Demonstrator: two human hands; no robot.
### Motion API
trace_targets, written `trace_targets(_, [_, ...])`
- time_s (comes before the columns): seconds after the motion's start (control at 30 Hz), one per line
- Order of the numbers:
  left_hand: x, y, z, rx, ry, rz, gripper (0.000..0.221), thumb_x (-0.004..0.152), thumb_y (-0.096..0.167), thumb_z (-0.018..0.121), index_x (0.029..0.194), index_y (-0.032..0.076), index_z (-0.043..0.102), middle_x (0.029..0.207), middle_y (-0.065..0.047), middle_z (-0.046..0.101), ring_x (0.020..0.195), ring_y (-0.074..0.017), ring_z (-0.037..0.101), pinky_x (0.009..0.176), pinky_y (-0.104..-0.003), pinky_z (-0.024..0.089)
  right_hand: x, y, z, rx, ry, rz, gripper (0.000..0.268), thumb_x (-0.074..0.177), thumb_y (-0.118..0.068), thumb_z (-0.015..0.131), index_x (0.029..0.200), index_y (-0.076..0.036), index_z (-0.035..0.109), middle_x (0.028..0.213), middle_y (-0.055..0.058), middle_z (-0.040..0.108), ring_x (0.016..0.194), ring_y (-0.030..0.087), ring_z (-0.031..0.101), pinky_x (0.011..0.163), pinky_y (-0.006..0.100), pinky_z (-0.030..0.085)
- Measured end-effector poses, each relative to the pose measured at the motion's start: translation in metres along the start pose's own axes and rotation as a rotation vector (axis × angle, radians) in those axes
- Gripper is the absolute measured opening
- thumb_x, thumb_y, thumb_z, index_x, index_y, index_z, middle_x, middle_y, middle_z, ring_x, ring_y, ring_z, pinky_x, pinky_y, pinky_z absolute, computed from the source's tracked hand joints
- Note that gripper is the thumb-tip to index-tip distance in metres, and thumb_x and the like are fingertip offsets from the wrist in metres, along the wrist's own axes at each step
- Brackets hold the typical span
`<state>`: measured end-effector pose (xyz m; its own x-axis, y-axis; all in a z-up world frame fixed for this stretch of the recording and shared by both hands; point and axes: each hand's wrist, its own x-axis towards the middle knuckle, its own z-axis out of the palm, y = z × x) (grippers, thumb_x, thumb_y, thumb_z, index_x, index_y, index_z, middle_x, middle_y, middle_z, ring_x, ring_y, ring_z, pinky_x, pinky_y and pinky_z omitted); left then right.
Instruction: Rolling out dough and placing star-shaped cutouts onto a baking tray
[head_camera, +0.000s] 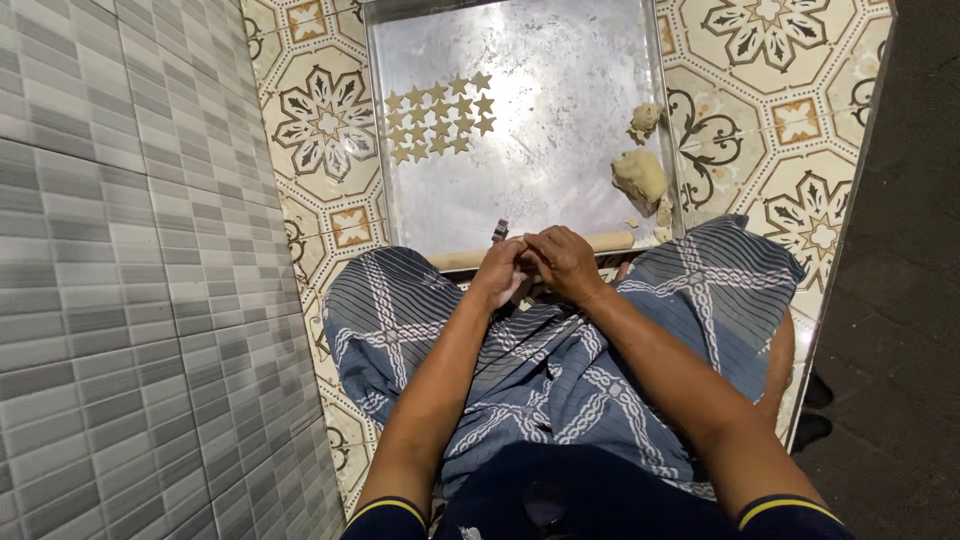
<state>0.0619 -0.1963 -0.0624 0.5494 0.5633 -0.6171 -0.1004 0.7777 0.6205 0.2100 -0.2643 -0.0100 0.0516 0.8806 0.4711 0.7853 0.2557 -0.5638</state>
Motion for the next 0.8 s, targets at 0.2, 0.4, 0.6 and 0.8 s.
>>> trace_targets(0.2, [-0.020,0.012,0.016,-0.038,-0.098,0.002,0.027,0.105,0.033,0.059,0.115,0.012,0.073,0.100,-0.008,0.074,0.096,-0.0211,0.071,0.079,-0.036,0.057,0.000,0.013,0.000,-0.033,0.022,0.075,0.008,0.097,-0.019,0.072,0.100,-0.012,0.072,0.080,0.004,0.060,0.078,0.028,0.066,0.067,0.039,0.054])
trace_targets(0.4, [-0.026,0.017,0.019,-0.042,-0.019,-0.021,0.021,0.100,0.034,0.066,0.100,0.013,0.069,0.094,-0.004,0.069,0.086,-0.0198,0.064,0.076,-0.034,0.054,-0.015,0.031,0.017,0.442,-0.031,0.305,0.005,0.093,-0.011,0.078,0.096,-0.008,0.075,0.088,0.010,0.066,0.082,0.030,0.069,0.067,0.037,0.054])
trace_targets(0.6, [-0.026,0.022,0.015,-0.003,-0.129,-0.007,0.012,0.093,0.023,0.068,0.090,0.012,0.068,0.086,-0.006,0.066,0.086,-0.0205,0.065,0.073,-0.031,0.054,-0.015,0.017,0.010,0.667,-0.009,0.363,0.009,0.092,-0.008,0.080,0.098,-0.008,0.074,0.098,0.007,0.068,0.084,0.020,0.068,0.066,0.029,0.057])
trace_targets(0.8, [-0.026,0.024,0.016,-0.034,-0.248,-0.056,0.015,0.096,0.025,0.061,0.097,0.016,0.072,0.093,-0.004,0.074,0.091,-0.0187,0.070,0.087,-0.039,0.055,-0.016,0.015,0.015,0.574,0.082,0.376,0.010,0.091,-0.009,0.083,0.095,-0.004,0.075,0.097,0.011,0.071,0.089,0.028,0.072,0.076,0.037,0.057])
